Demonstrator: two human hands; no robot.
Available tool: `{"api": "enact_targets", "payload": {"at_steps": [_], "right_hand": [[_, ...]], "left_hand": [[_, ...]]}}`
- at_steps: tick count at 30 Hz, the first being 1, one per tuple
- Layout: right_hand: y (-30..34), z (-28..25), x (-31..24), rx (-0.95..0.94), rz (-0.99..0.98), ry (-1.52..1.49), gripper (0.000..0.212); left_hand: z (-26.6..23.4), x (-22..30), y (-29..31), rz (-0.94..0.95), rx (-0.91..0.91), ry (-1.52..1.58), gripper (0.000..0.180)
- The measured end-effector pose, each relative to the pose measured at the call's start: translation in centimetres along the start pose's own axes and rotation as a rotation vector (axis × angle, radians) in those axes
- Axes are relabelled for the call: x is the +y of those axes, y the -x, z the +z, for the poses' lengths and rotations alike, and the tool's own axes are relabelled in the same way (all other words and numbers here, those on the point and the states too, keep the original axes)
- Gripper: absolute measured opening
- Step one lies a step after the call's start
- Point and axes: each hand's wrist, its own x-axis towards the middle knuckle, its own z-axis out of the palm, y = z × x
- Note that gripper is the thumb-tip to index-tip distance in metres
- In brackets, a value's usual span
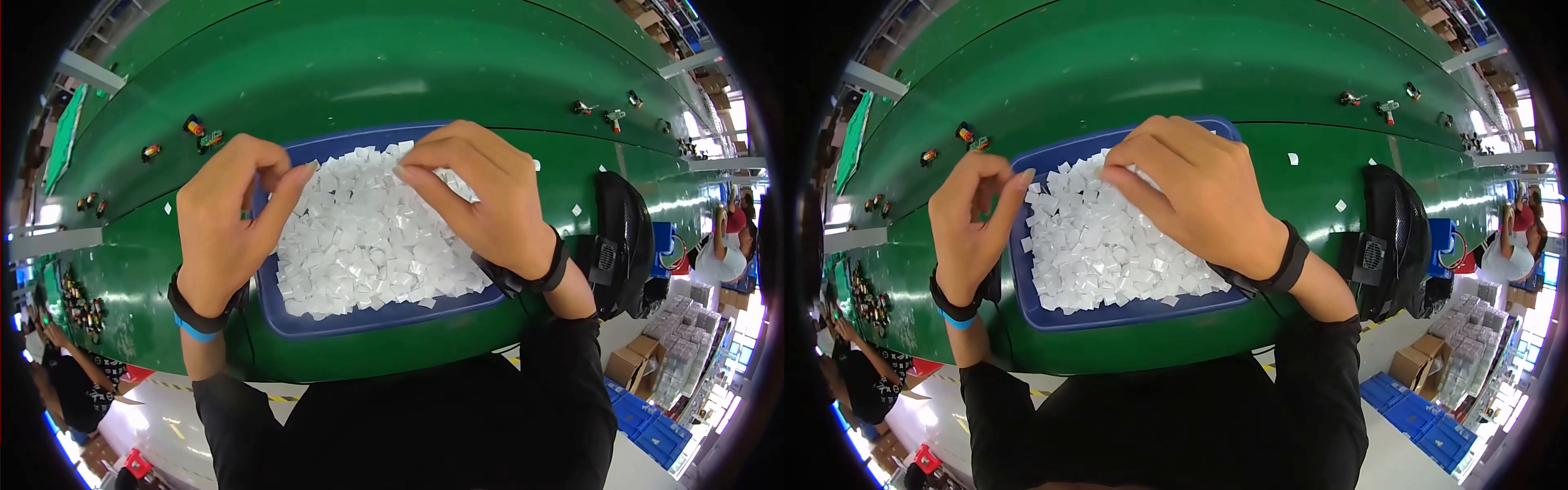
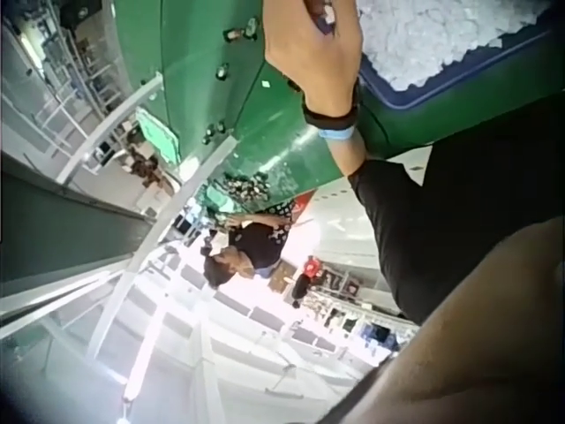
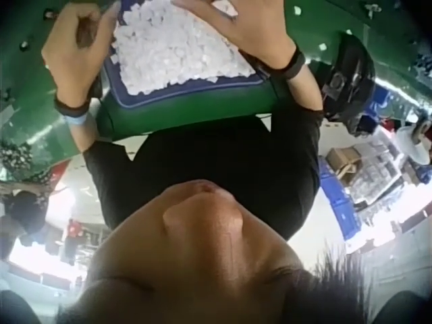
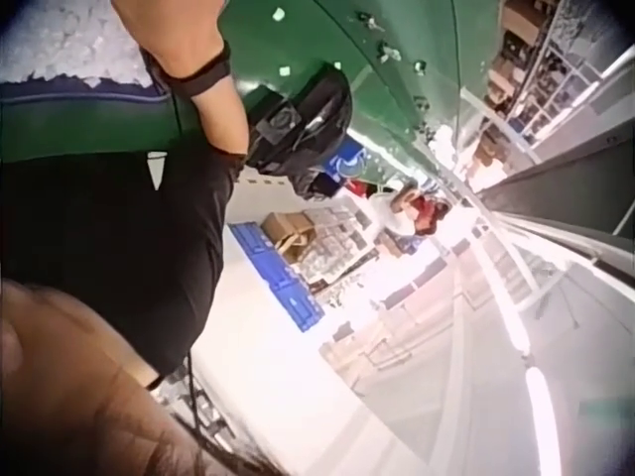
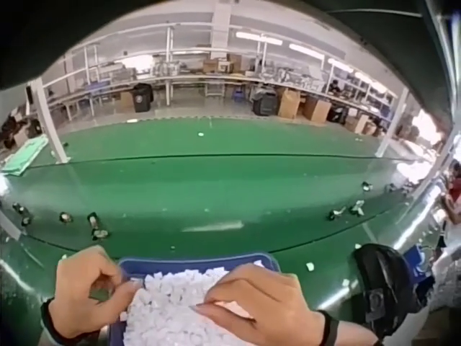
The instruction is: The person picks up a battery and circuit board assembly, wraps a white adhesive strip around it by hand, and places the finished unit onto the green conveyor belt. This process is repeated for several more units, handling each one individually over a blue tray of adhesive strips.
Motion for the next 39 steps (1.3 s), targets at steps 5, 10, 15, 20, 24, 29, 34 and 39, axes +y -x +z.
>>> {"api": "enact_targets", "payload": {"at_steps": [5,10,15,20,24,29,34,39], "right_hand": [[0.1,-1.3,-1.2,0.084,-0.096,-0.145,0.024],[1.8,-2.6,-0.7,0.223,-0.106,-0.306,0.042],[1.7,-2.1,-1.4,0.461,-0.130,-0.489,0.049],[1.5,-2.7,-2.3,0.516,-0.283,-0.526,0.049],[3.4,-4.7,-2.7,0.236,-0.397,-0.151,0.027],[3.0,-2.5,-5.0,0.502,-0.937,0.003,0.037],[2.8,-2.0,-5.9,0.591,-1.076,-0.016,0.041],[3.2,-2.4,-7.1,0.640,-1.090,0.001,0.043]], "left_hand": [[-0.9,-0.7,0.6,0.274,0.194,-0.113,0.042],[-0.9,-0.5,0.8,0.485,0.258,-0.175,0.050],[-0.9,-0.2,1.7,0.630,0.370,-0.121,0.050],[-1.1,0.3,2.5,0.696,0.400,0.025,0.050],[-1.4,1.2,3.6,0.658,0.435,0.026,0.050],[-0.4,1.2,4.1,1.021,0.473,0.057,0.043],[0.8,2.8,4.2,1.076,0.543,0.107,0.051],[1.0,4.4,5.3,1.127,0.507,0.126,0.053]]}}
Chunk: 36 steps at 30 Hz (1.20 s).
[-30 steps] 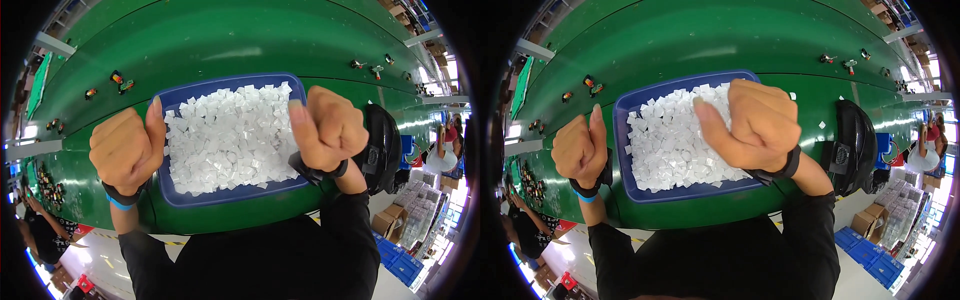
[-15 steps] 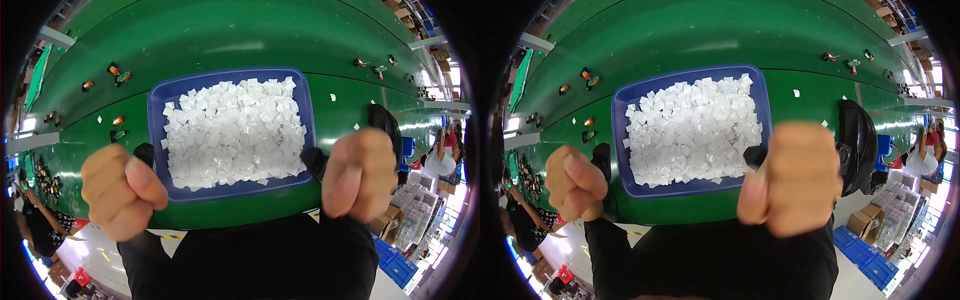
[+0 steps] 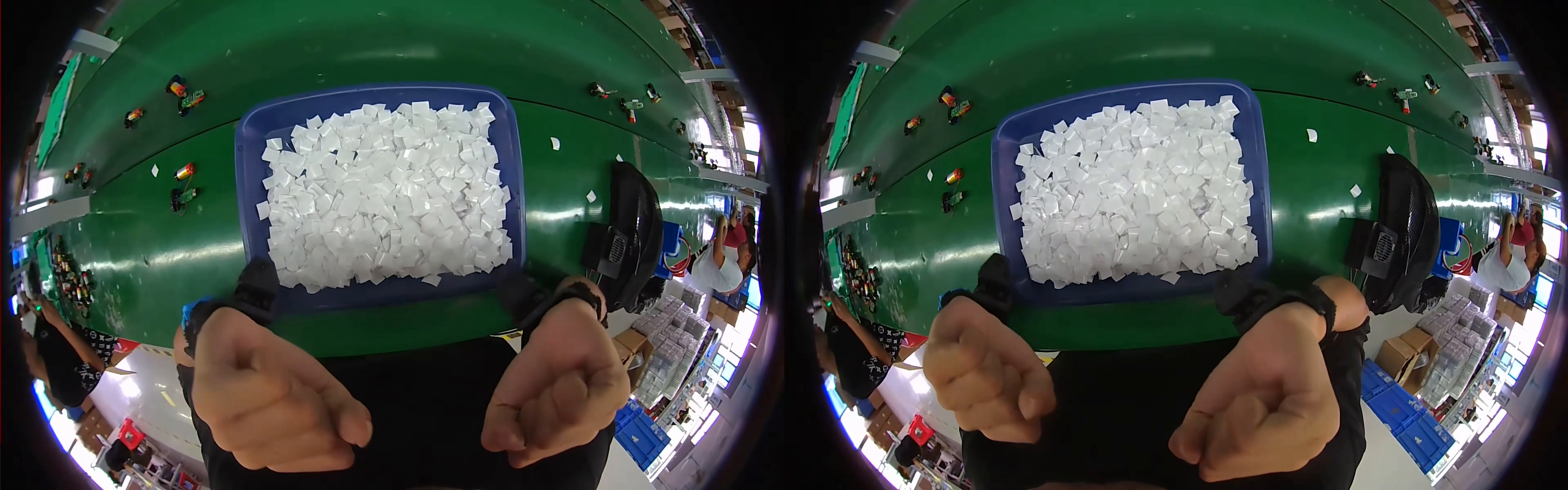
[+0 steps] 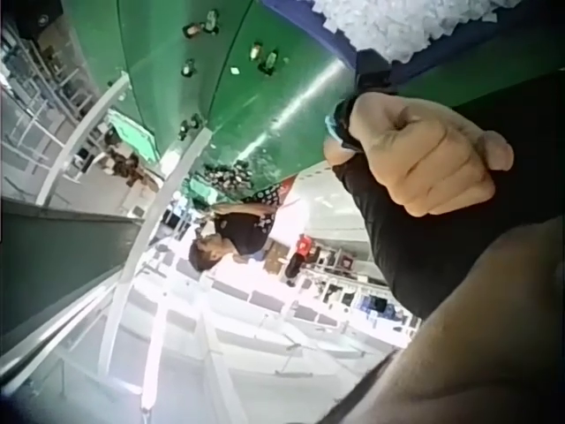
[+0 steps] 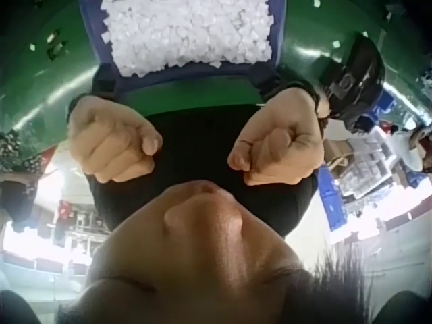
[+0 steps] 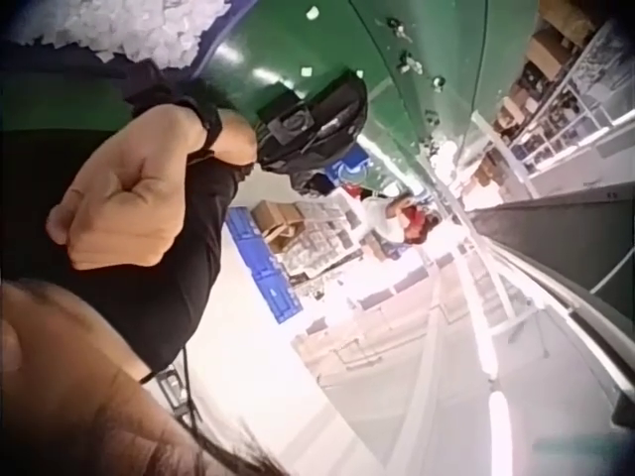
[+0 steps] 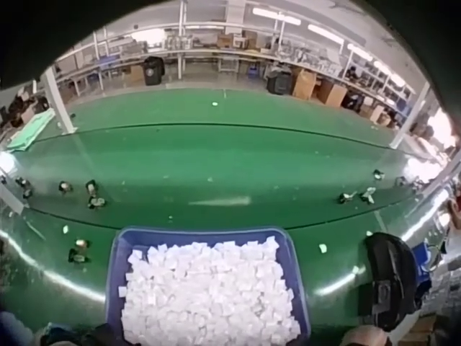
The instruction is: The person picks up a battery and circuit board assembly, wraps a white adhesive strip around it by hand, and places the finished unit onto the green conveyor belt. This process is repeated for several more units, handling each one individually over a blue tray of adhesive strips.
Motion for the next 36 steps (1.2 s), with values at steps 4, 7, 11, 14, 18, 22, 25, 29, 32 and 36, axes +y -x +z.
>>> {"api": "enact_targets", "payload": {"at_steps": [4,7,11,14,18,22,25,29,32,36], "right_hand": [[-0.7,0.4,0.0,0.031,-0.051,-0.064,0.042],[-0.5,0.6,-0.1,-0.019,-0.046,-0.113,0.041],[0.1,0.6,-0.6,-0.024,0.014,-0.096,0.041],[0.1,0.3,-0.5,-0.002,-0.012,-0.086,0.042],[-0.2,0.6,-0.7,-0.009,-0.014,-0.030,0.043],[0.0,1.1,-0.3,-0.024,-0.003,-0.074,0.044],[0.3,1.4,-0.1,-0.032,0.000,-0.112,0.044],[0.5,1.5,-0.5,-0.022,0.015,-0.126,0.044],[0.7,1.5,-0.5,0.000,0.032,-0.126,0.044],[0.2,2.3,-0.2,0.002,0.071,-0.156,0.044]], "left_hand": [[0.5,0.7,-1.1,0.071,0.043,0.054,0.051],[0.9,1.0,-1.2,0.103,0.057,0.066,0.044],[1.1,0.8,-0.7,0.099,0.016,0.044,0.046],[0.8,1.2,-0.4,0.091,-0.009,0.044,0.047],[1.0,1.1,-0.5,0.091,0.019,0.069,0.048],[1.2,1.2,-0.3,0.085,0.018,0.073,0.049],[1.4,1.0,-0.3,0.092,0.013,0.096,0.049],[1.5,1.4,-0.4,0.097,-0.015,0.132,0.050],[2.1,1.6,-0.2,0.070,-0.013,0.148,0.052],[3.2,2.7,0.1,-0.023,0.009,0.171,0.053]]}}
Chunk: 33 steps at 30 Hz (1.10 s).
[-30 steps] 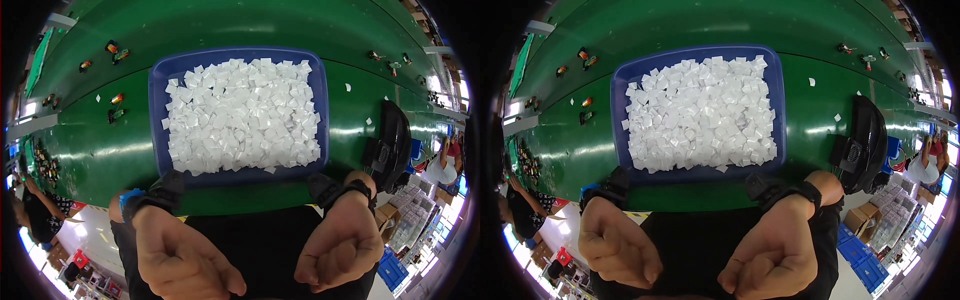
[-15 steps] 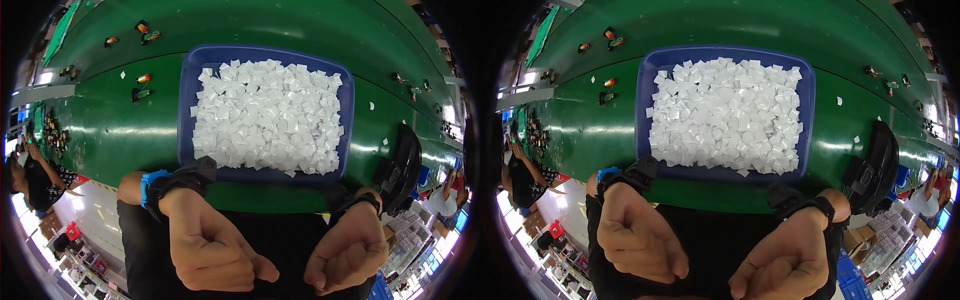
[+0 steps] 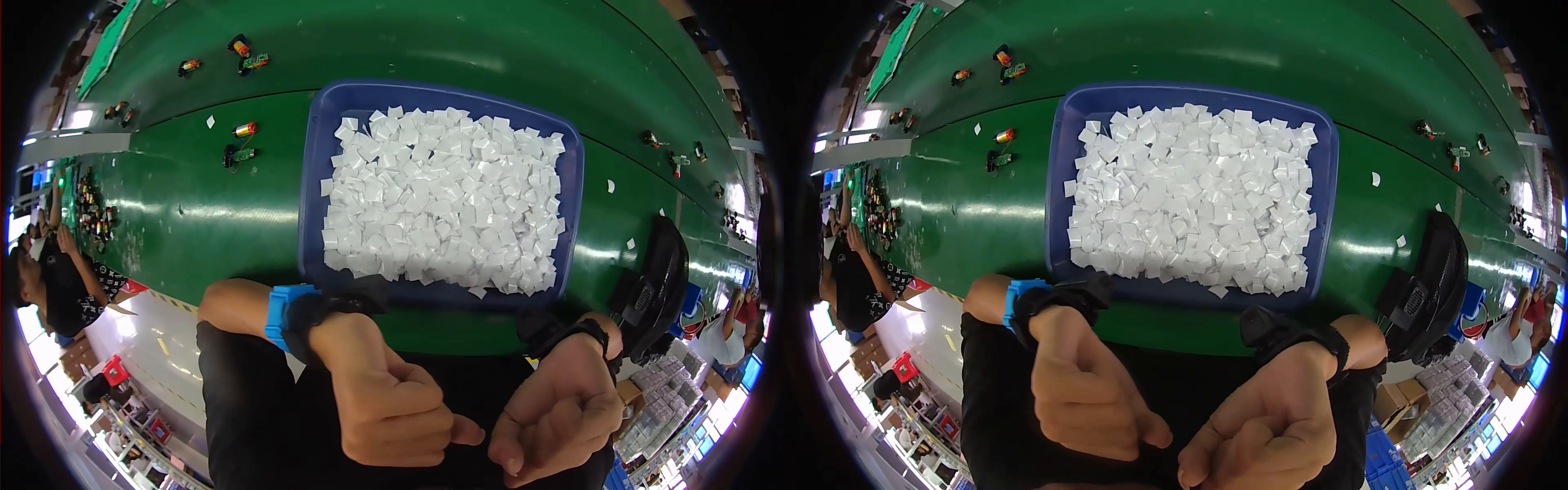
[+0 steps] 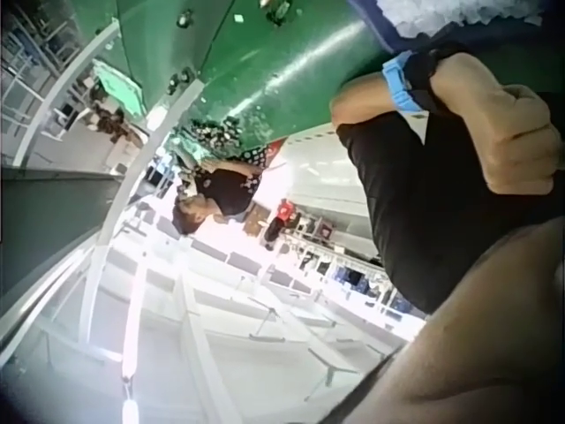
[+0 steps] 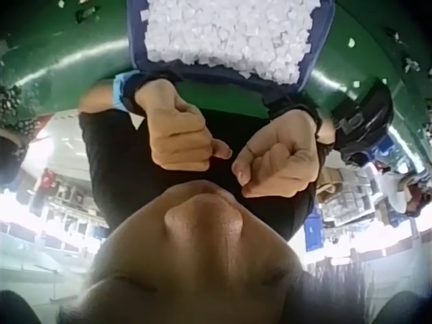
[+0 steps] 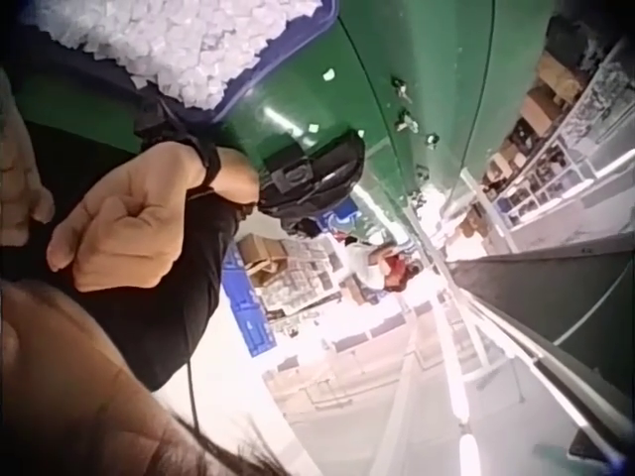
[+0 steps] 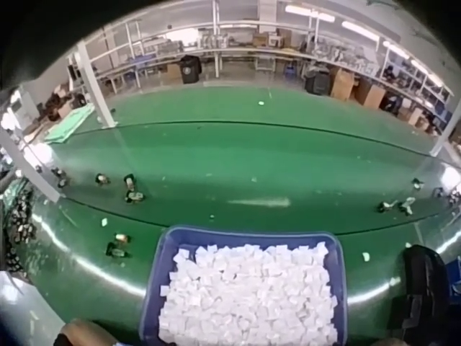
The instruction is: The person picks up a battery and circuit board assembly, wraps a white adhesive strip around it by hand, and places the finished unit onto the green conveyor belt. This process is repeated for several more units, handling each one individually over a blue tray of adhesive strips.
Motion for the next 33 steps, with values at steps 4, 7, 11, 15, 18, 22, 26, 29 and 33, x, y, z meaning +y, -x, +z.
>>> {"api": "enact_targets", "payload": {"at_steps": [4,7,11,15,18,22,26,29,33], "right_hand": [[-0.4,0.7,0.7,0.048,-0.069,-0.042,0.040],[-0.5,1.5,1.0,0.092,-0.060,-0.045,0.044],[-0.4,1.6,0.8,0.088,-0.060,-0.027,0.044],[-0.1,1.8,-0.4,0.082,0.027,-0.016,0.045],[-0.3,2.1,0.3,0.100,-0.009,-0.053,0.044],[0.1,1.2,-1.1,0.063,0.034,-0.015,0.045],[0.3,1.3,-1.0,0.063,0.042,-0.004,0.044],[0.5,1.4,-0.9,0.055,0.043,-0.006,0.043],[0.5,1.3,-1.3,0.035,0.063,-0.009,0.042]], "left_hand": [[0.6,0.9,0.1,-0.042,0.006,0.037,0.054],[0.8,1.1,0.2,-0.054,-0.004,0.069,0.054],[0.9,1.4,0.1,-0.047,-0.014,0.066,0.053],[1.0,1.5,0.1,-0.047,-0.037,0.092,0.050],[1.1,1.7,0.1,-0.045,-0.039,0.102,0.049],[1.1,1.6,0.2,-0.036,-0.058,0.123,0.050],[1.0,1.2,0.0,-0.005,-0.079,0.089,0.046],[0.7,0.8,0.1,0.005,-0.092,0.075,0.045],[0.9,0.6,0.5,0.020,-0.100,0.042,0.045]]}}
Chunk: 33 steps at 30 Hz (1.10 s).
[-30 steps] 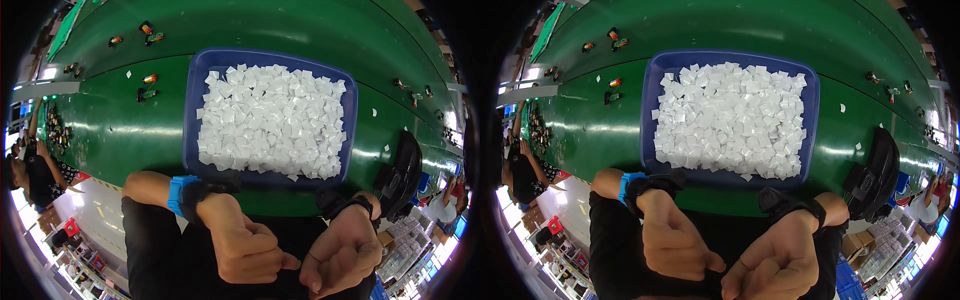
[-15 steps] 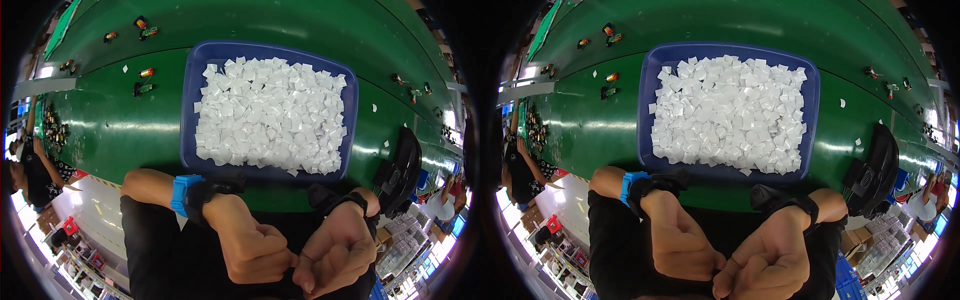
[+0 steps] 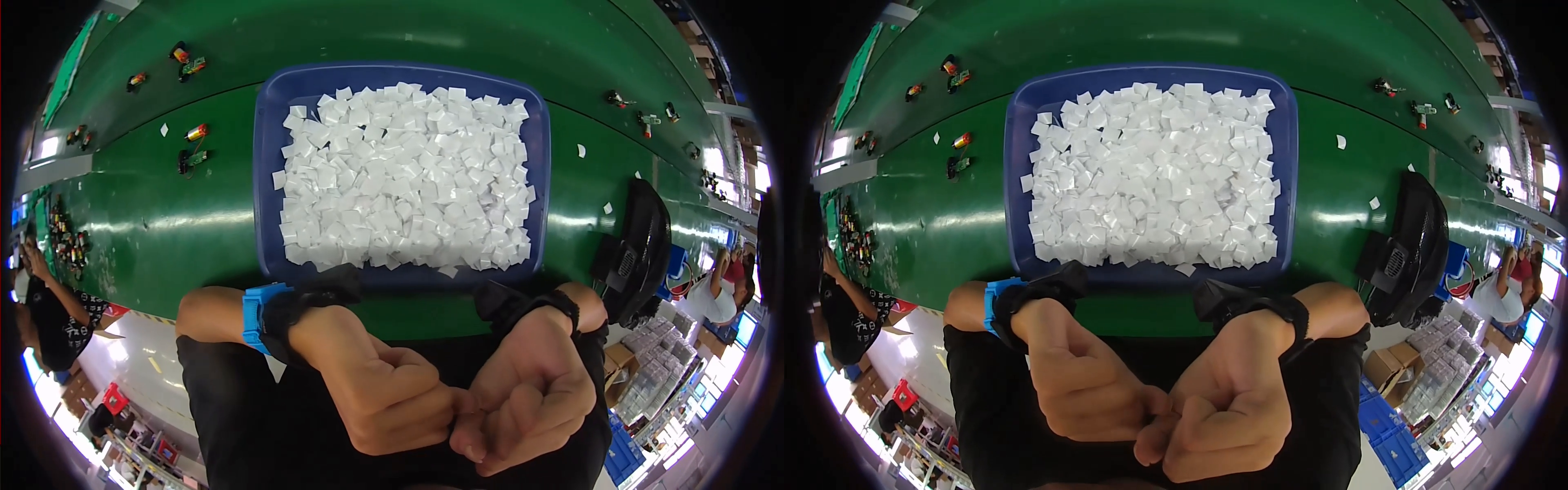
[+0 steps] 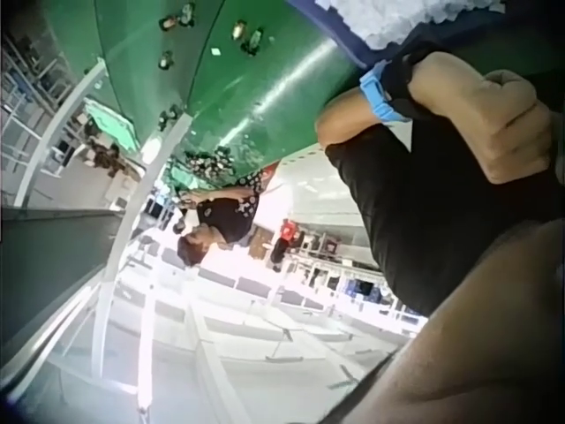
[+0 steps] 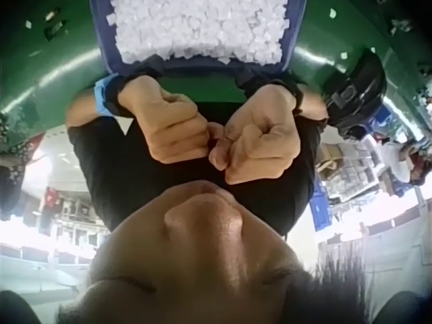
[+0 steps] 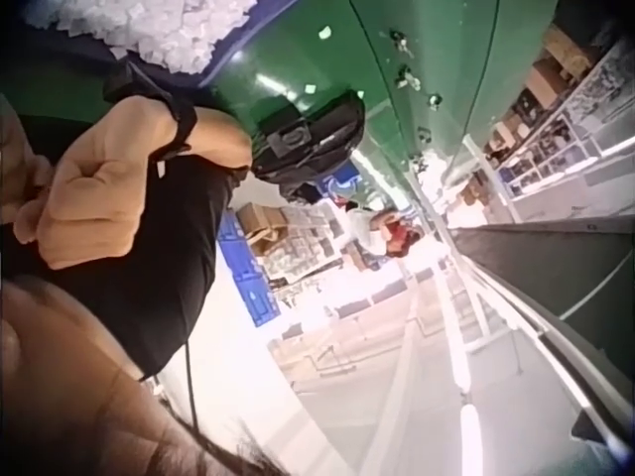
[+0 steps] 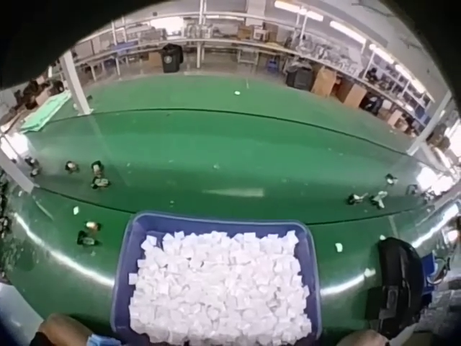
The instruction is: The person picks up a battery and circuit board assembly, wraps a white adhesive strip around it by hand, and places the finished unit onto the green conveyor belt. This process is repeated for several more units, handling each one individually over a blue tray of adhesive strips.
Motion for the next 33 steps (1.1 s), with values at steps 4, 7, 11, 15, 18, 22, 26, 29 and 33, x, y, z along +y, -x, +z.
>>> {"api": "enact_targets", "payload": {"at_steps": [4,7,11,15,18,22,26,29,33], "right_hand": [[0.0,-0.1,0.3,0.042,-0.030,-0.016,0.042],[-0.1,-0.5,0.6,0.033,-0.033,0.042,0.042],[-0.3,-0.8,0.9,-0.005,-0.041,0.067,0.041],[0.0,-1.7,0.7,-0.017,-0.011,0.075,0.041],[0.6,-2.4,0.4,-0.054,0.033,0.129,0.043],[1.3,-3.1,4.0,-0.254,0.460,0.352,0.047],[5.3,-2.2,8.9,-0.147,0.952,0.401,0.050],[6.8,-2.2,10.1,0.023,1.044,0.267,0.051],[6.2,-2.0,10.4,0.122,1.066,0.238,0.050]], "left_hand": [[-0.5,-1.1,0.5,-0.045,-0.114,-0.007,0.044],[0.0,-2.0,1.7,-0.128,-0.199,0.008,0.047],[0.5,-2.3,2.6,-0.243,-0.286,0.003,0.052],[0.2,-2.6,2.4,-0.239,-0.327,0.002,0.049],[-0.4,-2.0,2.4,-0.251,-0.392,-0.018,0.044],[0.4,-3.1,2.1,-0.588,-0.405,-0.007,0.030],[0.2,-3.7,2.9,-0.703,-0.658,-0.064,0.020],[0.7,-3.1,2.7,-0.766,-0.670,0.054,0.029],[0.3,-3.2,0.9,-1.616,-0.562,1.049,0.032]]}}
